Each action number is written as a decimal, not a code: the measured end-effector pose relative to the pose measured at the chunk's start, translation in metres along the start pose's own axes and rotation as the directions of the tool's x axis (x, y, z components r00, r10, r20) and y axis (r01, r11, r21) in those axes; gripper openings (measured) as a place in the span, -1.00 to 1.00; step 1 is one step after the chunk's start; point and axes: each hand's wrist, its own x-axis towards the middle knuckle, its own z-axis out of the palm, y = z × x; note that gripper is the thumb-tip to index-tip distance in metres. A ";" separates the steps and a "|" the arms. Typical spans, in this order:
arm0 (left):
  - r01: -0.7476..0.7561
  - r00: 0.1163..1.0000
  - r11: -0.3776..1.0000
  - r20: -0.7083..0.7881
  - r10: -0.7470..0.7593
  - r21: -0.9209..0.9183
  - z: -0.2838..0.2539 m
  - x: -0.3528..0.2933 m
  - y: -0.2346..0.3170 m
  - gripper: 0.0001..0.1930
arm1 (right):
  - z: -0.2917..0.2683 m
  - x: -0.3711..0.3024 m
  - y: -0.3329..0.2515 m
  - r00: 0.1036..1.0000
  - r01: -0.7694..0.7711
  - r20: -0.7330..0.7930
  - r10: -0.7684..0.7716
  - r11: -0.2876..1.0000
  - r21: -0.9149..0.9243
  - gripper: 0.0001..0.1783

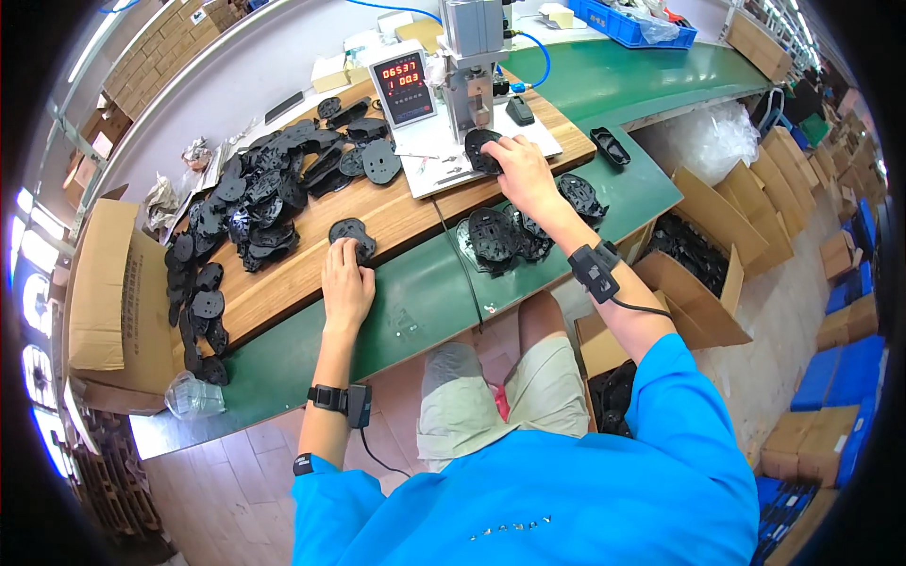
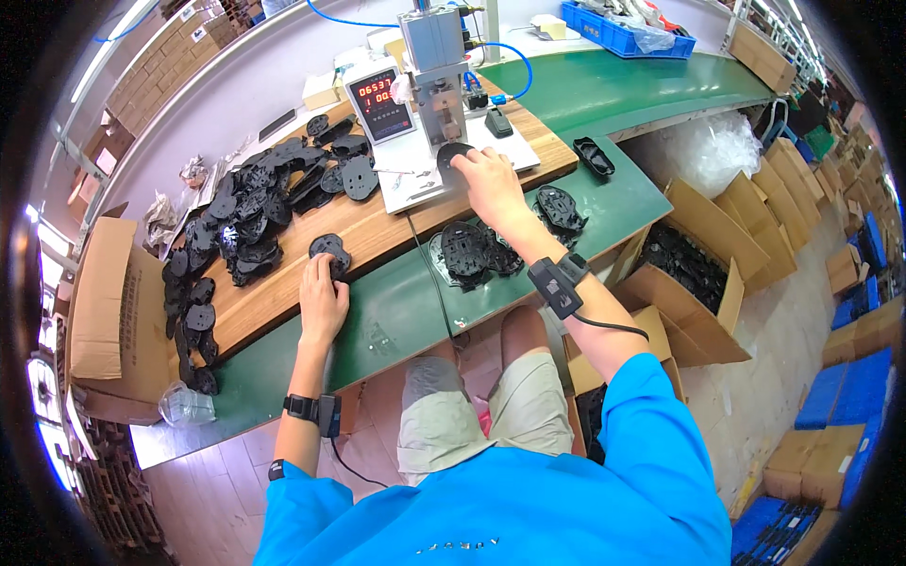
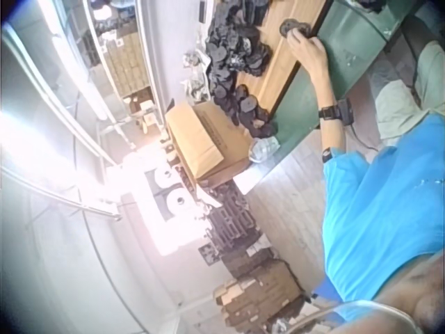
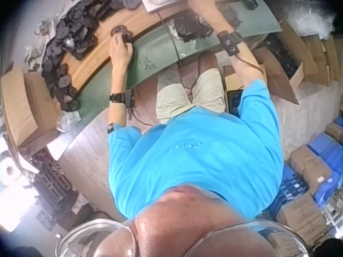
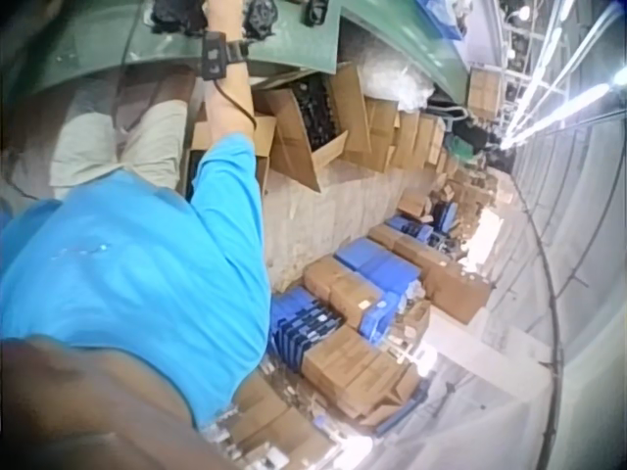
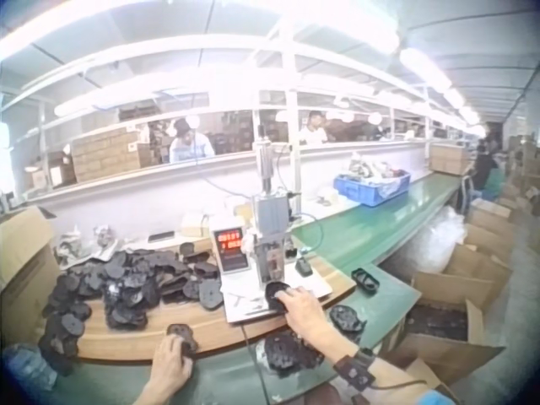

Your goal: Manually press electronic components using a small pneumatic or manual press machine at a workstation.

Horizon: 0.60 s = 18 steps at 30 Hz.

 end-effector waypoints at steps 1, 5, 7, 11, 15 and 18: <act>-0.008 0.999 1.000 -0.042 0.007 -0.012 0.004 0.001 0.002 -0.45 | 0.001 -0.001 0.001 0.999 0.018 -0.035 -0.017 1.000 0.018 -0.68; -0.022 0.988 1.000 -0.154 0.022 0.003 0.016 -0.003 0.007 -0.40 | 0.003 -0.006 0.002 1.000 0.016 -0.026 -0.016 1.000 0.008 -0.69; 0.006 0.989 0.999 -0.146 -0.013 -0.046 0.017 -0.003 0.005 -0.40 | 0.005 -0.004 0.002 1.000 0.020 -0.016 -0.020 1.000 -0.012 -0.68; 0.018 0.981 0.998 -0.191 -0.029 -0.060 0.019 -0.007 0.003 -0.41 | 0.002 -0.007 0.000 0.999 0.048 -0.017 -0.049 0.997 -0.053 -0.72; 0.026 0.982 0.997 -0.186 -0.039 -0.068 0.016 -0.007 0.004 -0.44 | 0.002 -0.006 -0.003 0.998 0.068 0.012 -0.067 0.994 -0.088 -0.74; 0.021 0.986 0.996 -0.164 -0.035 -0.085 0.015 -0.007 0.004 -0.46 | 0.005 -0.005 -0.004 0.993 0.105 -0.038 -0.110 0.989 -0.109 -0.75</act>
